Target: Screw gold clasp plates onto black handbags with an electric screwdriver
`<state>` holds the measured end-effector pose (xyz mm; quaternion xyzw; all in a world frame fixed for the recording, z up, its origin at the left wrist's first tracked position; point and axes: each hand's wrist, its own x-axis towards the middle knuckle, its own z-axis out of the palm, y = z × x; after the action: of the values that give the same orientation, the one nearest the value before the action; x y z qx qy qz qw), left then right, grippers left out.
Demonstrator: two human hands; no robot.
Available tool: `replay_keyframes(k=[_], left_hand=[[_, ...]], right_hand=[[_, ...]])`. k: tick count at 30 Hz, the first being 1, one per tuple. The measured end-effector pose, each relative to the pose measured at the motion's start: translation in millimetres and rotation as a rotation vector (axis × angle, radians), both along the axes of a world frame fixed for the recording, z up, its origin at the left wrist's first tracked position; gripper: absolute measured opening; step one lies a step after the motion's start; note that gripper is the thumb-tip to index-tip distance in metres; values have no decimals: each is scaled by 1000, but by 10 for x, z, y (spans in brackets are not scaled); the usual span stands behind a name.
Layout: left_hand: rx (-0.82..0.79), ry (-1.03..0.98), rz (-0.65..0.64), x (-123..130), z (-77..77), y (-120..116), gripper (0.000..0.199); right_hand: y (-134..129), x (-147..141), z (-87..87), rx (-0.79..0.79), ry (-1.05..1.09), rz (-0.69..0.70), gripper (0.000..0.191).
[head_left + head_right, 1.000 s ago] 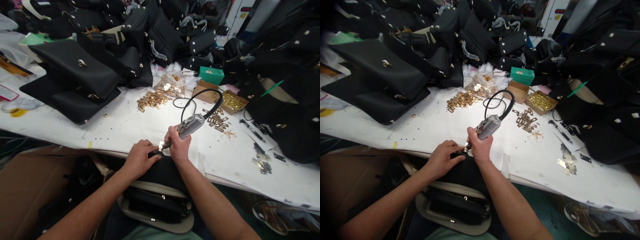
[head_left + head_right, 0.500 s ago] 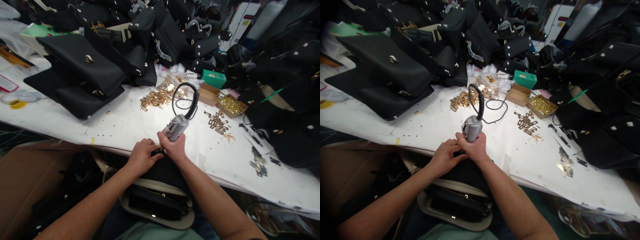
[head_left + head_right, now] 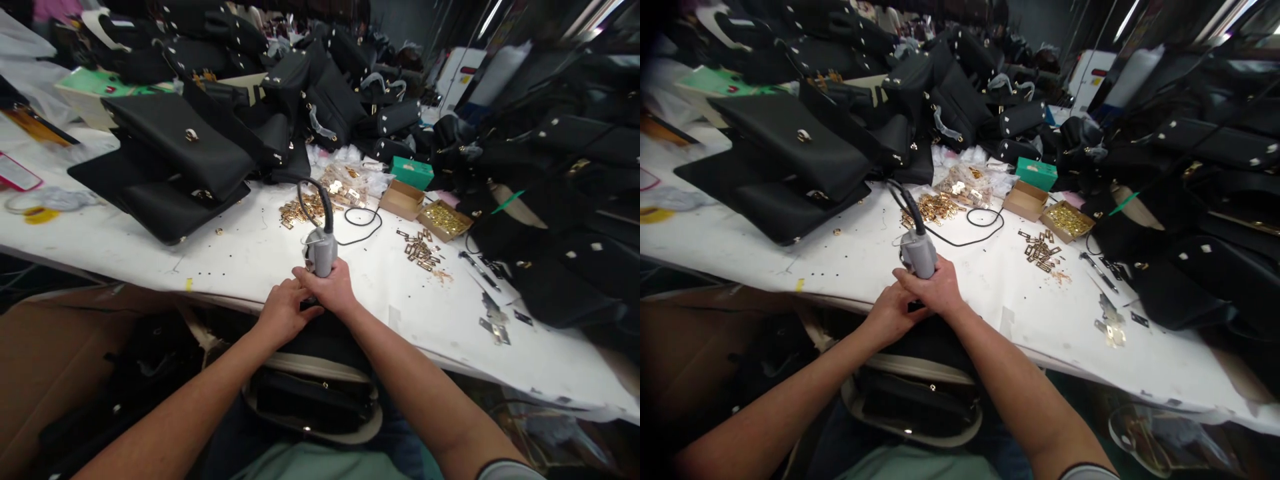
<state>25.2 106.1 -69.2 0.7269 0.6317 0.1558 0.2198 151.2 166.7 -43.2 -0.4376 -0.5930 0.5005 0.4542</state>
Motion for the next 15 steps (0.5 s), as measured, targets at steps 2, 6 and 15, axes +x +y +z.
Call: replay_keyframes(k=[2,6,15], left_hand=[[25,13,-22,-6,13,-17,22],[47,-8,-22,-21,10,-38,20],[88,-51,-87,-100,22,-57,22]], right_hand=[[44,30,6,-66,29,3,43],[126,155,66,-92,163,-13,51],[227,664,160,94,-481,-155,44]])
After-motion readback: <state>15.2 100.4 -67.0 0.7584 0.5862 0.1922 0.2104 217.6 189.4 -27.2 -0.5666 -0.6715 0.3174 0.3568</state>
